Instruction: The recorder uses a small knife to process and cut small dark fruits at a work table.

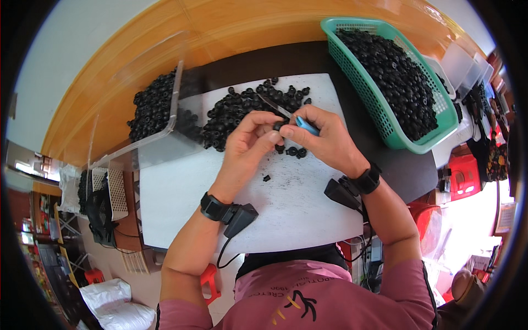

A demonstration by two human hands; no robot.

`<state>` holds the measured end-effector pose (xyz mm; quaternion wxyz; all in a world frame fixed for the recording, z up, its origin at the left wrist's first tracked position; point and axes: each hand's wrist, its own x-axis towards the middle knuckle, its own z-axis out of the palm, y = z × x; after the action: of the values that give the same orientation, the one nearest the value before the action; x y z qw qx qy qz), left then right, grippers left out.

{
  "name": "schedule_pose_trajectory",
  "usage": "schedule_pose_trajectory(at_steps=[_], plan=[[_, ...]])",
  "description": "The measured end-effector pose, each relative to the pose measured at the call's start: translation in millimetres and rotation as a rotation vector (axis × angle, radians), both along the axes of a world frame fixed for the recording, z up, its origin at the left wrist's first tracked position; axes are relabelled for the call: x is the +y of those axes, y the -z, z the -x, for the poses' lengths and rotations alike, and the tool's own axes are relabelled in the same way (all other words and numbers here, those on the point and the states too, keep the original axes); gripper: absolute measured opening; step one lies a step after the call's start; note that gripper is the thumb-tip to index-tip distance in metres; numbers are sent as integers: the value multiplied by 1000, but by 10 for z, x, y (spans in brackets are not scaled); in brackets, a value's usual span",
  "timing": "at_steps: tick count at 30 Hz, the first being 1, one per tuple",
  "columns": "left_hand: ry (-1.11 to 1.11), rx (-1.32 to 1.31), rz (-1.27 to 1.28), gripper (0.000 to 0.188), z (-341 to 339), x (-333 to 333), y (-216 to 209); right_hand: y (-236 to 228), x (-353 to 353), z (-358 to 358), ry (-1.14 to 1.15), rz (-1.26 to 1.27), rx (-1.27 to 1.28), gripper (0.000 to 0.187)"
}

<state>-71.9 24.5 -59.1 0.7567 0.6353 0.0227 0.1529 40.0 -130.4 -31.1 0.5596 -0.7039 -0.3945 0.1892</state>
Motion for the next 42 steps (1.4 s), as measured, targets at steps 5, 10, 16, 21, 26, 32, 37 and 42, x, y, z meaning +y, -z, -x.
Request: schedule_pose_trajectory(at_steps=[5, 10, 16, 21, 26, 32, 37, 42], plan=[[34, -109, -56, 23, -53, -44, 72, 64, -41, -23, -22, -33, -15, 24], [63, -47, -2, 23, -2, -68, 11, 23, -68, 9, 22, 29, 106, 21], [-129, -380, 447, 27, -1, 26, -534, 30, -86, -128, 172, -41, 76, 22], [-108, -410, 544, 35, 21, 213, -825, 40, -106, -210, 241, -122, 151, 23], [-7, 101, -317, 14, -47, -15, -402, 64, -77, -243, 275, -163, 123, 24], [-66, -37, -1207, 15, -191, -393, -94, 92, -71, -238, 246, -194, 107, 23], [-89, -56, -1497, 17, -285, -524, -43, 91, -95, -251, 222, -119, 73, 19], [-170, -28, -1198, 18, -249, -444, -125, 114, -91, -261, 234, -152, 94, 25]])
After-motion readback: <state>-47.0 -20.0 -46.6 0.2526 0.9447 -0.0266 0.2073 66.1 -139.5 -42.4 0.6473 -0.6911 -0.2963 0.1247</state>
